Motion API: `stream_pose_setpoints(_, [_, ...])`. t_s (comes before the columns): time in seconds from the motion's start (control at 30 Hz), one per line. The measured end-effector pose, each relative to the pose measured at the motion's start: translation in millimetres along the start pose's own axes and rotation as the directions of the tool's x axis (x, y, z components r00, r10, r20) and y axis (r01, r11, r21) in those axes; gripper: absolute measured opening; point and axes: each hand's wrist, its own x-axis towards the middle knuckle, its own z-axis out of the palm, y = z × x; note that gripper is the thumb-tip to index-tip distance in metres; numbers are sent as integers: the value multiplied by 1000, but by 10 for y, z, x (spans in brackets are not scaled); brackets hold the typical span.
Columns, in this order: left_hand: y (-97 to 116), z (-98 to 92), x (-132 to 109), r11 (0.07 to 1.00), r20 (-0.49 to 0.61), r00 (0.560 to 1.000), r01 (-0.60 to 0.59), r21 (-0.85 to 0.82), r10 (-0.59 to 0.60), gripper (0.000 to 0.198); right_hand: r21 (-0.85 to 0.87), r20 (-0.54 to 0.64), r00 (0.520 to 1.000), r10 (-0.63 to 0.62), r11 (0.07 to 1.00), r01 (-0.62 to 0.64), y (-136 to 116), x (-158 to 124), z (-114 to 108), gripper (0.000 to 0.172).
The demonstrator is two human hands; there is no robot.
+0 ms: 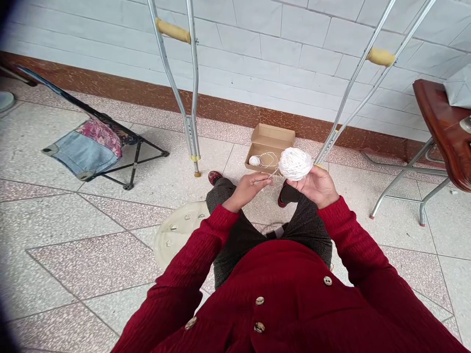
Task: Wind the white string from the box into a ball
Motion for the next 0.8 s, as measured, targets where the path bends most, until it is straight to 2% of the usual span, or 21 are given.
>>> stream_pose_setpoints(0.13, [-319, -216, -164, 985, 4, 998, 67, 159, -68, 26, 4, -37, 995, -89, 996, 89, -98, -23, 17, 48])
stream_pose_setpoints(0.2, [-450, -326, -214, 959, -10, 995, 99, 267, -100, 20, -12, -33, 995, -93, 996, 93, -108, -27, 31, 48])
stream_pose_setpoints(0.27, [-487, -398, -225, 926, -87, 991, 127, 356, -103, 13, -16, -16, 998, -62, 998, 61, -68, -19, 44, 48])
stream_pose_setpoints(0.33, [-404, -408, -189, 914, -170, 982, 138, 382, -78, 29, 3, 8, 1000, -17, 1000, 17, 9, 1, 56, 48])
stream_pose_setpoints(0.4, [-222, -349, -108, 941, -194, 980, 97, 323, -34, 46, 20, 36, 999, 21, 1000, -22, 91, 27, 75, 48])
stream_pose_setpoints(0.47, [-1, -241, -2, 987, -168, 985, 1, 162, 27, 53, 10, 64, 997, 47, 999, -48, 146, 48, 102, 48])
stream_pose_setpoints(0.53, [193, -119, 97, 994, -76, 995, -77, -77, 71, 56, -24, 77, 995, 60, 998, -58, 164, 58, 135, 48])
stream_pose_setpoints(0.63, [349, 13, 158, 950, 70, 996, -36, -311, 60, 44, -70, 77, 995, 65, 996, -60, 143, 44, 169, 50])
stream_pose_setpoints(0.73, [341, 36, 66, 959, 190, 982, 49, -278, 5, 36, -81, 56, 996, 68, 995, -63, 106, 0, 154, 49])
stream_pose_setpoints(0.8, [271, 7, -66, 978, 215, 976, 56, -202, -11, 39, -66, 19, 998, 56, 996, -55, 76, -39, 119, 47])
